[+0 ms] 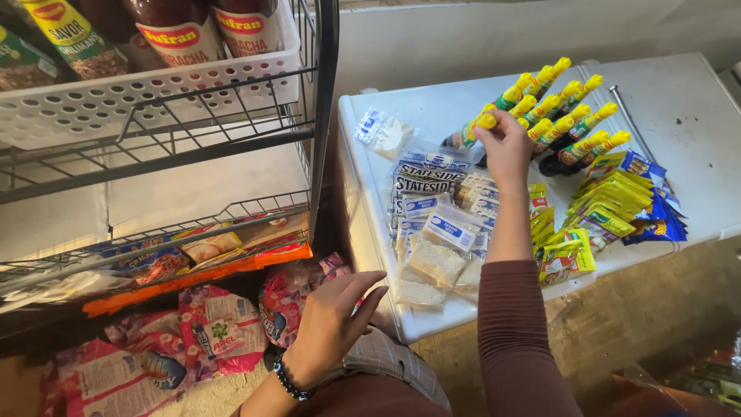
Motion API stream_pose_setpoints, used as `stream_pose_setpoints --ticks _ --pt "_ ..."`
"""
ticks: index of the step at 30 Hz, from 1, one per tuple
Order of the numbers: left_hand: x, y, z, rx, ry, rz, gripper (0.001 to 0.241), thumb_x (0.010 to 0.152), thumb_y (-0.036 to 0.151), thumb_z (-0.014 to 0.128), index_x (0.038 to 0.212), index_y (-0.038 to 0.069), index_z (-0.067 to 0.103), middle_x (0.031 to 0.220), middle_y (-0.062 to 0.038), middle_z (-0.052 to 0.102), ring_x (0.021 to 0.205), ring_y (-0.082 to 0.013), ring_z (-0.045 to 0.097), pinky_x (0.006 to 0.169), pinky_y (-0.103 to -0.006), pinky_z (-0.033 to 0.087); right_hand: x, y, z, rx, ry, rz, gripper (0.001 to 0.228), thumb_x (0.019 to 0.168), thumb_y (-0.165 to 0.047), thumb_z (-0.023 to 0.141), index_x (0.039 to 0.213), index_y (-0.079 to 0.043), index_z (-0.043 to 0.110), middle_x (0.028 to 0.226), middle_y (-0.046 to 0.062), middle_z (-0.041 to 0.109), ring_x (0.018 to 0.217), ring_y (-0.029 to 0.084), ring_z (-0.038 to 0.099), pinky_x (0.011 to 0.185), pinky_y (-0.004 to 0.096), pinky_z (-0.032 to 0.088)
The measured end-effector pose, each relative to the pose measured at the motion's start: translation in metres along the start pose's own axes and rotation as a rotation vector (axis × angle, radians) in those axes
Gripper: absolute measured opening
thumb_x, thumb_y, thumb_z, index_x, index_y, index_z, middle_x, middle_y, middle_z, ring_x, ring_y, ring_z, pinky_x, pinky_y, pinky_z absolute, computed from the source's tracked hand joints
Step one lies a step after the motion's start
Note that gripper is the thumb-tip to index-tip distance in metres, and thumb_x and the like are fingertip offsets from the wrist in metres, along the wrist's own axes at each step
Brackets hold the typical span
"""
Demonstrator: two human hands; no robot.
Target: Organizing and stocking condiment bottles and small grocery packets from a staging table onto metal shelves.
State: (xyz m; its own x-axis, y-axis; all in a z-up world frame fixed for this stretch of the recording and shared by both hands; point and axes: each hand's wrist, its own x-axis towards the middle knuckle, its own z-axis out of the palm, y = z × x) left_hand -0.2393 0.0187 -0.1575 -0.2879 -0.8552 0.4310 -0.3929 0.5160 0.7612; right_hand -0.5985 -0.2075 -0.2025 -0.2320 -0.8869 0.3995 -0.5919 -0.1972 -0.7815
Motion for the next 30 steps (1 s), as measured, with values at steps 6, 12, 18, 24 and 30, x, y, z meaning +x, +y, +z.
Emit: stream_pose_setpoints --ticks 6,12,18,24,30 --pt "0.025 -0.001 -0.001 0.007 0.03 0.041 0.022 0.093 0.015 0.073 0.113 0.006 0.071 0.099 -0.013 0.075 0.088 -0.0318 0.072 0.073 -0.0403 0.056 -0.013 -0.072 -0.021 0.087 0.085 -0.16 0.028 0.097 0.002 0.076 0.124 0.001 0.067 0.108 0.006 0.075 0.097 0.011 0.072 0.088 0.026 0.057" --pt "0.093 0.0 0.014 0.043 0.093 0.192 0.028 0.097 0.017 0.069 0.122 0.004 0.068 0.114 -0.015 0.072 0.105 -0.0353 0.068 0.09 -0.0441 0.054 -0.038 -0.138 -0.037 0.218 0.133 -0.27 0.04 0.103 0.006 0.074 0.138 -0.003 0.057 0.118 0.008 0.073 0.106 0.013 0.07 0.096 0.027 0.057" --pt "0.132 0.018 0.011 0.025 0.158 0.32 0.044 0.098 0.017 0.067 0.138 0.002 0.055 0.131 -0.018 0.065 0.118 -0.0376 0.063 0.1 -0.0447 0.052 -0.076 -0.194 -0.047 0.439 -0.016 -0.202 0.038 0.107 0.005 0.067 0.143 -0.004 0.055 0.126 0.009 0.071 0.119 0.014 0.068 0.109 0.029 0.056" --pt "0.102 0.027 -0.037 -0.151 0.09 0.139 0.045 0.099 0.018 0.069 0.14 0.007 0.055 0.126 -0.015 0.067 0.114 -0.0361 0.067 0.094 -0.0415 0.055 -0.103 -0.241 -0.029 0.515 -0.19 -0.295 0.032 0.109 0.002 0.065 0.14 -0.001 0.055 0.126 0.015 0.071 0.122 0.019 0.069 0.11 0.03 0.054" --pt "0.066 0.027 -0.11 -0.098 0.29 0.204 0.049 0.095 0.012 0.076 0.14 0.006 0.055 0.13 -0.014 0.066 0.117 -0.036 0.067 0.099 -0.0427 0.055 -0.117 -0.311 0.021 0.61 -0.268 -0.433 0.035 0.107 0.009 0.067 0.139 0.005 0.055 0.128 0.017 0.069 0.123 0.022 0.068 0.111 0.031 0.054"
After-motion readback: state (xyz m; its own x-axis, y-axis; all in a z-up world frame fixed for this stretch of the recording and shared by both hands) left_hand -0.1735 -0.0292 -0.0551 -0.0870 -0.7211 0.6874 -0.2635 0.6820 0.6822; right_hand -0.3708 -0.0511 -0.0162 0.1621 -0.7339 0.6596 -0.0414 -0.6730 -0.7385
